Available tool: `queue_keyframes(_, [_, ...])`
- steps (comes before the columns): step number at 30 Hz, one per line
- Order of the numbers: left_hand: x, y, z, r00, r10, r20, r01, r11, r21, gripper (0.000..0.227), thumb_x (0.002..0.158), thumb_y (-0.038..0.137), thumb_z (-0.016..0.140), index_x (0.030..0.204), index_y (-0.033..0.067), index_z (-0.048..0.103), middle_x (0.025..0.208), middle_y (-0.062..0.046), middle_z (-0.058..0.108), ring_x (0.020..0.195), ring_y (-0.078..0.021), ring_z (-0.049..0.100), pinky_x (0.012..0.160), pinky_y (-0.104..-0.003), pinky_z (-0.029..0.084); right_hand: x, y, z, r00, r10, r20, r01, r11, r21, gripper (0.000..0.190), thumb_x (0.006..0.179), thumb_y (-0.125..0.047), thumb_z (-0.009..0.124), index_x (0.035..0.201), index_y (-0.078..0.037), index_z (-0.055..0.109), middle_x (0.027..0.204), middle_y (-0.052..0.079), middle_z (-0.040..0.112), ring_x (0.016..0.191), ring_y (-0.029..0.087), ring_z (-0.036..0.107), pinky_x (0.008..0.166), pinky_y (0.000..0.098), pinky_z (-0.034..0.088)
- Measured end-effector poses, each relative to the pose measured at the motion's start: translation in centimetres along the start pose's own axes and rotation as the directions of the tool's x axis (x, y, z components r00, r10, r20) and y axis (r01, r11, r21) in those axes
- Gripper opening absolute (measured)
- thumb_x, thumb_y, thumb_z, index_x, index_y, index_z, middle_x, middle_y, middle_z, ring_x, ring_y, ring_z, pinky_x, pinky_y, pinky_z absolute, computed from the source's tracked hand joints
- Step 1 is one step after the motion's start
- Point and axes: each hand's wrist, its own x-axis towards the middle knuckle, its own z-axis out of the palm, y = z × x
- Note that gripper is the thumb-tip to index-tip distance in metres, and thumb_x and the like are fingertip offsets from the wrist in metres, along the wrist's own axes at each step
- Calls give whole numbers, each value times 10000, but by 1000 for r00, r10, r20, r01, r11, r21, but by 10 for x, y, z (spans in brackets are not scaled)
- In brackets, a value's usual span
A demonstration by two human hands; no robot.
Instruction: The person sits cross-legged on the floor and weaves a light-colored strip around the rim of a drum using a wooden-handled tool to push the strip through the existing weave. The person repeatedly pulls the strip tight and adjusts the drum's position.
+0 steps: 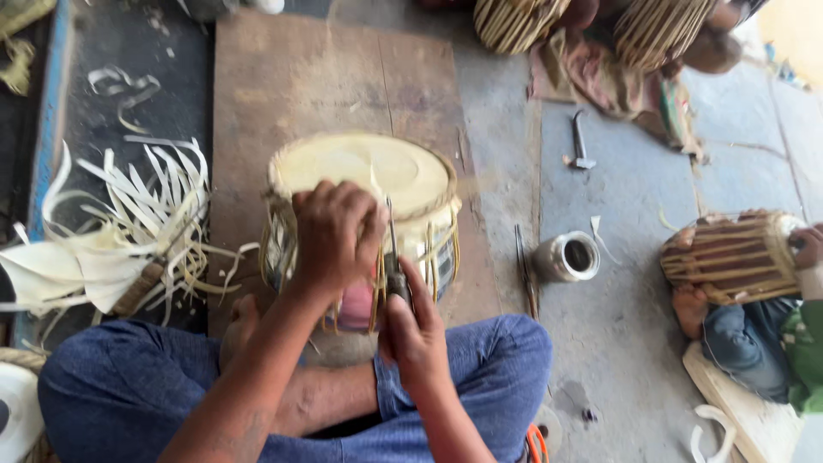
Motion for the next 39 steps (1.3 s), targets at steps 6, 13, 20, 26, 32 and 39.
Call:
queue_keyframes(6, [-30,25,-13,997,66,32,-66,998,11,166,959,277,656,915,118,664,897,-44,647,845,-263,578,838,-454,351,-35,-2,-19,841,-510,181,479,545,-688,487,1017,-174,614,1477,-59,508,1158,123,692,981,211,690,837,299,537])
queue_keyframes(13, [-77,51,-30,986,151,70,-145,985,-92,122,955,280,707,1056,210,714,963,44,638,868,-178,587,882,-391,358,-46,-7,-97,998,-55,-22,52,993,-105,481,1060,-363,513,1056,75,713,948,162,735,827,250,690,769,335,558])
queue_keyframes(20, [-101,68,-30,963,265,58,-255,958,-133,149,922,243,707,1070,238,703,1172,43,679,904,-138,601,882,-375,342,-66,-52,-76,911,346,222,-328,937,-118,188,963,-149,644,1021,22,694,773,91,681,670,168,643,624,302,504])
queue_keyframes(26, [-108,63,-33,965,251,74,-247,967,-64,133,928,225,711,1056,190,700,1097,64,704,904,-177,594,900,-396,353,-132,-86,-90,963,-21,269,126,917,-378,232,993,-189,648,990,18,751,876,40,640,769,116,620,680,264,514])
queue_keyframes(32, [-114,60,-5,986,165,-36,-168,981,-95,163,960,155,744,1065,107,629,1035,26,694,879,-168,587,862,-421,369,-89,-65,-95,847,-391,359,528,696,-487,150,962,-127,735,1049,-7,754,890,19,653,862,98,585,780,245,469])
queue_keyframes(39, [-111,66,-13,991,98,-87,-110,983,-147,229,812,81,740,1017,140,656,970,-77,579,886,-282,584,805,-433,381,-30,-37,-62,965,-260,16,246,889,-387,127,919,15,733,1046,15,737,921,54,729,827,99,665,744,249,547])
